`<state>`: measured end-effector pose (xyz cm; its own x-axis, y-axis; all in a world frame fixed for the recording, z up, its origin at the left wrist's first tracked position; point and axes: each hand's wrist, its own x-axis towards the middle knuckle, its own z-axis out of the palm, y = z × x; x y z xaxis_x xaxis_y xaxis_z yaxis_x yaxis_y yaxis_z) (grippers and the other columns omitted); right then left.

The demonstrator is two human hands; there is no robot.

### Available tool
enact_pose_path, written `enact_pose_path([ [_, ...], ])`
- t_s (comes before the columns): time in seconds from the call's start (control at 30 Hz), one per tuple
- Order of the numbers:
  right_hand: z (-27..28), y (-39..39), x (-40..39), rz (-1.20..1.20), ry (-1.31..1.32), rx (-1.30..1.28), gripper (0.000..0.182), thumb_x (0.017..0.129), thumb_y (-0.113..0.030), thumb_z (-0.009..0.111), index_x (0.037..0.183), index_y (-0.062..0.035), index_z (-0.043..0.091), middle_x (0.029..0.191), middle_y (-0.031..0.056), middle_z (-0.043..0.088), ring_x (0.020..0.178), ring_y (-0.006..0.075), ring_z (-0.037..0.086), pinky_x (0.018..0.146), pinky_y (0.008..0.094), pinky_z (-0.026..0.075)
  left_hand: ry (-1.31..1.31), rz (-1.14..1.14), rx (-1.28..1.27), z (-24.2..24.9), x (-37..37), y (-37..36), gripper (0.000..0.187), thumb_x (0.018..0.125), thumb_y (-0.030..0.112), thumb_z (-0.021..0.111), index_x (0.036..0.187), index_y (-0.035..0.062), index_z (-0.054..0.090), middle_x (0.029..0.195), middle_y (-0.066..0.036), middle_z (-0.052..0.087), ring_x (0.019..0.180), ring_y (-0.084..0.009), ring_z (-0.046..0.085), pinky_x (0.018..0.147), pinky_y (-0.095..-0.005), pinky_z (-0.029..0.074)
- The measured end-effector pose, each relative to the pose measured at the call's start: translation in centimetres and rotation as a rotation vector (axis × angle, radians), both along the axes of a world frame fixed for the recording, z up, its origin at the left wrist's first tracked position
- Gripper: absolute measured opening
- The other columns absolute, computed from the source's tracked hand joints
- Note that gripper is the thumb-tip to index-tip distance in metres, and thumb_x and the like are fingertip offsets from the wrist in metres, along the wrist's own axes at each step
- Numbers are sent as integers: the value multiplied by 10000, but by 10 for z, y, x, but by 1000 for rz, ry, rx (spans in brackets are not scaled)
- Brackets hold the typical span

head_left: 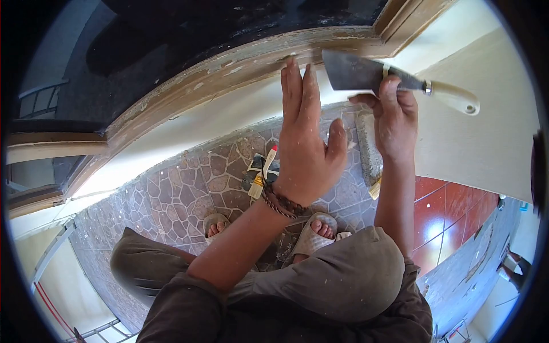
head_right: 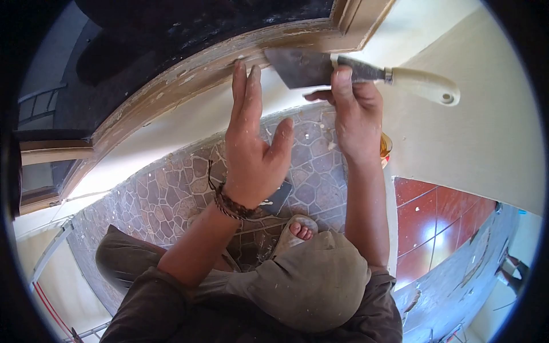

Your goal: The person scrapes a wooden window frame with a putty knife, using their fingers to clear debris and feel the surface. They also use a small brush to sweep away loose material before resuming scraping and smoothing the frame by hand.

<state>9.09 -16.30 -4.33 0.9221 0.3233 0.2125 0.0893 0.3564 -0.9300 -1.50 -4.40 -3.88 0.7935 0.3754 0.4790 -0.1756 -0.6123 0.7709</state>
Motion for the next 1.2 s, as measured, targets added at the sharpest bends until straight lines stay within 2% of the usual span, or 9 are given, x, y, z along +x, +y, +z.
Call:
enact_pose_path([
  [0.17,-3,23,14,-55,81,92,350,977,-316,577,1009,26,648,939,110,689,822,157,648,715,303,551,-12,-122,-16,3,7,-9,728,826,39,516,1470,-78,197,1535,-323,127,1431,-474,127,1143,-488,251],
  [0.23,-7,44,2,-89,173,-221,301,974,-283,595,1000,11,654,926,80,692,799,105,613,711,255,507,-1,-152,57,3,8,-13,668,920,133,501,1478,-74,198,1541,-322,126,1441,-423,163,1150,-433,232],
  [0.3,-4,66,-17,-73,36,-74,239,951,-250,640,982,-14,665,858,22,682,777,58,552,711,224,471,-14,-73,73,1,5,-12,670,930,141,469,1499,-42,166,1557,-302,86,1454,-414,103,1168,-434,178],
  [0.37,-15,55,-10,-113,96,-139,251,957,-240,630,993,6,662,891,50,693,784,73,583,719,234,491,50,-180,48,2,-1,-3,683,934,160,466,1511,-18,148,1567,-280,73,1460,-405,75,1176,-435,149],
  [0.5,-2,44,-8,-131,173,248,276,970,-261,604,993,8,659,899,82,699,750,107,632,683,245,519,63,-301,164,3,8,-4,690,970,247,440,1501,-57,122,1567,-286,65,1458,-432,50,1170,-466,140],
  [0.83,-15,54,-10,-175,169,236,263,987,-241,576,1066,1,641,958,58,681,827,111,621,726,252,526,46,-255,145,-5,8,4,723,973,331,474,1466,-109,180,1552,-323,30,1447,-470,43,1159,-503,147],
  [0.93,-22,63,-12,-218,75,-12,266,993,-249,555,1057,-2,628,949,76,680,903,160,649,783,315,571,-17,-177,202,-10,8,5,722,970,323,491,1466,-104,186,1553,-321,19,1447,-473,30,1159,-502,144],
  [1.07,-21,49,-3,-185,108,263,250,985,-234,573,1061,-1,623,1011,74,670,831,117,616,743,284,553,14,-291,103,-8,10,8,711,967,310,511,1476,-74,197,1531,-365,-11,1432,-510,-19,1154,-538,120],
  [1.2,-30,69,-16,-149,117,152,233,980,-233,584,1053,-16,628,996,57,667,846,118,613,768,305,550,-48,-143,263,-13,8,9,712,960,307,523,1474,-72,208,1522,-380,-20,1421,-535,-11,1148,-552,125],
])
